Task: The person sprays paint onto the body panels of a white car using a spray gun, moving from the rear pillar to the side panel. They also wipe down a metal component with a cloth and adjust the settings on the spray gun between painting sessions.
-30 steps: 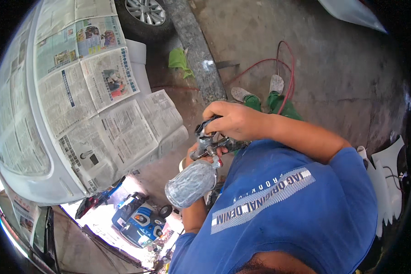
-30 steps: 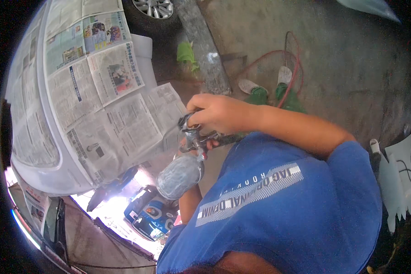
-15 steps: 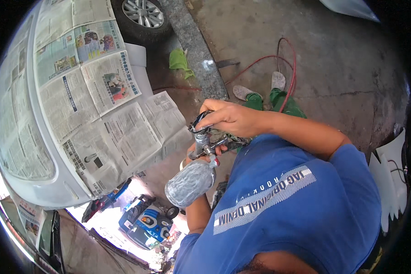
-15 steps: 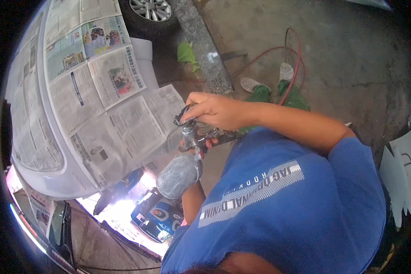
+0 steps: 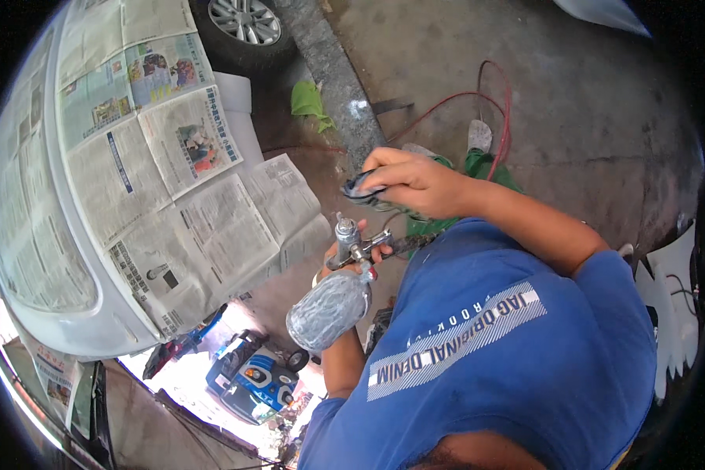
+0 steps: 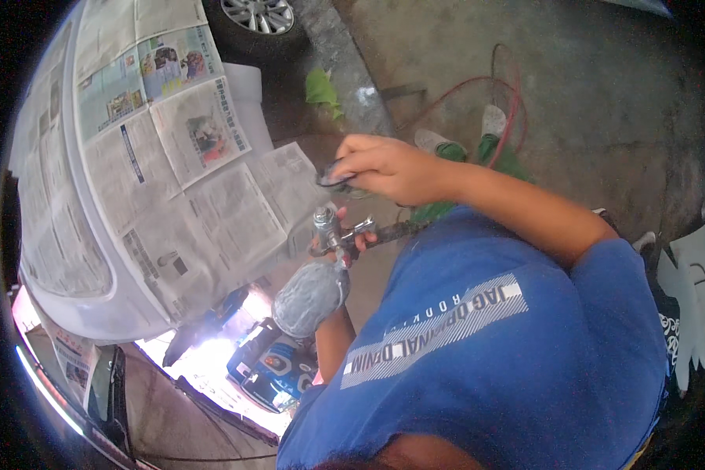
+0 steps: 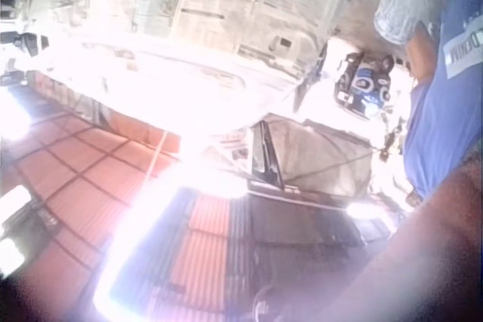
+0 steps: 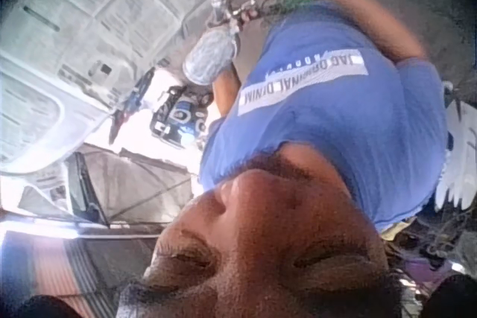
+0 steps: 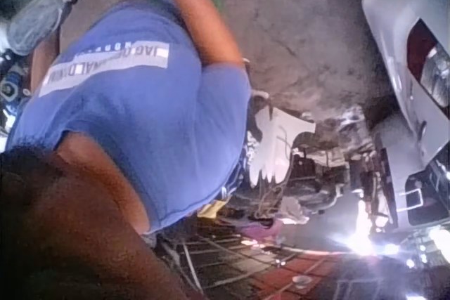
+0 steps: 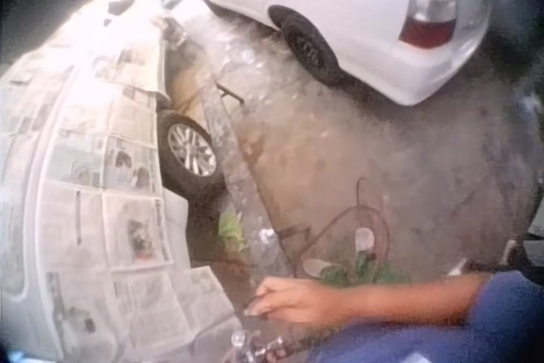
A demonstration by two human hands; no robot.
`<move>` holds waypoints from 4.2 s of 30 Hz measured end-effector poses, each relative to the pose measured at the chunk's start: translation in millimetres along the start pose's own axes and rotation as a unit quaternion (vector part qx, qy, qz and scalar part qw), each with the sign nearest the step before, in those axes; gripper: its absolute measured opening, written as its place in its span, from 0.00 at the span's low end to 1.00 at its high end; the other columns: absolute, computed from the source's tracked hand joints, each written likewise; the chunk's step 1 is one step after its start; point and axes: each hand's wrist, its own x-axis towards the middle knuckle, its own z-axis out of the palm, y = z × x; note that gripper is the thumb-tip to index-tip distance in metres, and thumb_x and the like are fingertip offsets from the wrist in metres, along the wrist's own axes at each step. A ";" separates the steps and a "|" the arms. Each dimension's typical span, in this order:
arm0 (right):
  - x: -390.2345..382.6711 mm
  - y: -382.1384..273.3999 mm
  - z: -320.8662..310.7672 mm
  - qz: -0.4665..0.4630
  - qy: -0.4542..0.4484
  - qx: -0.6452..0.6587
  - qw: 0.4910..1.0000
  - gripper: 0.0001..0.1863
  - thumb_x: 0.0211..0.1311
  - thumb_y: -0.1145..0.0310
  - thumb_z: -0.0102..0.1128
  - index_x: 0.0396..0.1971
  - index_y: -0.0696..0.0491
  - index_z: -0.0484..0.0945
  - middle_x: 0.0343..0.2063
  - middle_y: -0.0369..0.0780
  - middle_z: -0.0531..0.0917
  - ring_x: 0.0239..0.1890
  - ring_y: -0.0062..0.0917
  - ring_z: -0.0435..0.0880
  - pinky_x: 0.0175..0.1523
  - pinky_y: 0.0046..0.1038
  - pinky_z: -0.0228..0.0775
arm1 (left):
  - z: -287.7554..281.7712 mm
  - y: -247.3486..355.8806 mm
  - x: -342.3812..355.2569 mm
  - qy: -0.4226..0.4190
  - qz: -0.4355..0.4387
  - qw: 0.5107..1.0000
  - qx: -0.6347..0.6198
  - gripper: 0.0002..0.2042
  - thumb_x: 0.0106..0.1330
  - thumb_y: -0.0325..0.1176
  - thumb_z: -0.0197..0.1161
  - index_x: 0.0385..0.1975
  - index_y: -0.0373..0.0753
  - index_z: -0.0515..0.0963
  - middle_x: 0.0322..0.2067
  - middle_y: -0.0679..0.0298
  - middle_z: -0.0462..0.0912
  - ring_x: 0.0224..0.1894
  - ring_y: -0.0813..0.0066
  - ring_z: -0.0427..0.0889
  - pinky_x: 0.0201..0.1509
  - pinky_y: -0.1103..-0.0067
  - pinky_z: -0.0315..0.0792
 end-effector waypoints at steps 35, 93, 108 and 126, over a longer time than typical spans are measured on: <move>54.8 -29.3 -57.1 -0.148 -0.182 -0.404 0.884 0.11 0.54 0.75 0.59 0.38 0.55 0.73 0.32 0.43 0.78 0.38 0.43 0.81 0.43 0.42 0.73 | 105.3 27.6 36.3 0.144 -0.092 0.954 0.247 0.25 0.57 0.23 0.68 0.56 0.30 0.71 0.43 0.50 0.83 0.39 0.61 0.86 0.43 0.71 0.80; 406.0 149.8 -118.8 0.389 -0.492 -0.397 0.670 0.19 0.57 0.65 0.59 0.46 0.57 0.83 0.38 0.49 0.87 0.41 0.40 0.86 0.49 0.38 0.75 | -50.2 137.7 249.6 0.347 0.160 0.746 0.546 0.43 0.55 0.35 0.67 0.72 0.33 0.56 0.41 0.50 0.78 0.48 0.52 0.78 0.56 0.60 0.67; 617.1 367.3 -328.8 0.243 -0.128 -0.565 0.778 0.31 0.58 0.60 0.66 0.59 0.58 0.73 0.44 0.52 0.85 0.44 0.39 0.86 0.52 0.37 0.74 | -104.3 188.1 346.4 0.589 0.224 0.751 0.197 0.25 0.69 0.39 0.62 0.63 0.35 0.68 0.56 0.53 0.78 0.55 0.61 0.80 0.59 0.68 0.75; 600.8 61.6 -126.8 0.128 -0.427 -0.166 0.879 0.21 0.59 0.74 0.63 0.53 0.59 0.73 0.43 0.48 0.85 0.30 0.34 0.82 0.36 0.32 0.75 | 38.6 388.6 319.5 0.490 0.447 0.748 -0.036 0.41 0.73 0.36 0.60 0.76 0.37 0.39 0.57 0.52 0.76 0.58 0.66 0.77 0.64 0.74 0.68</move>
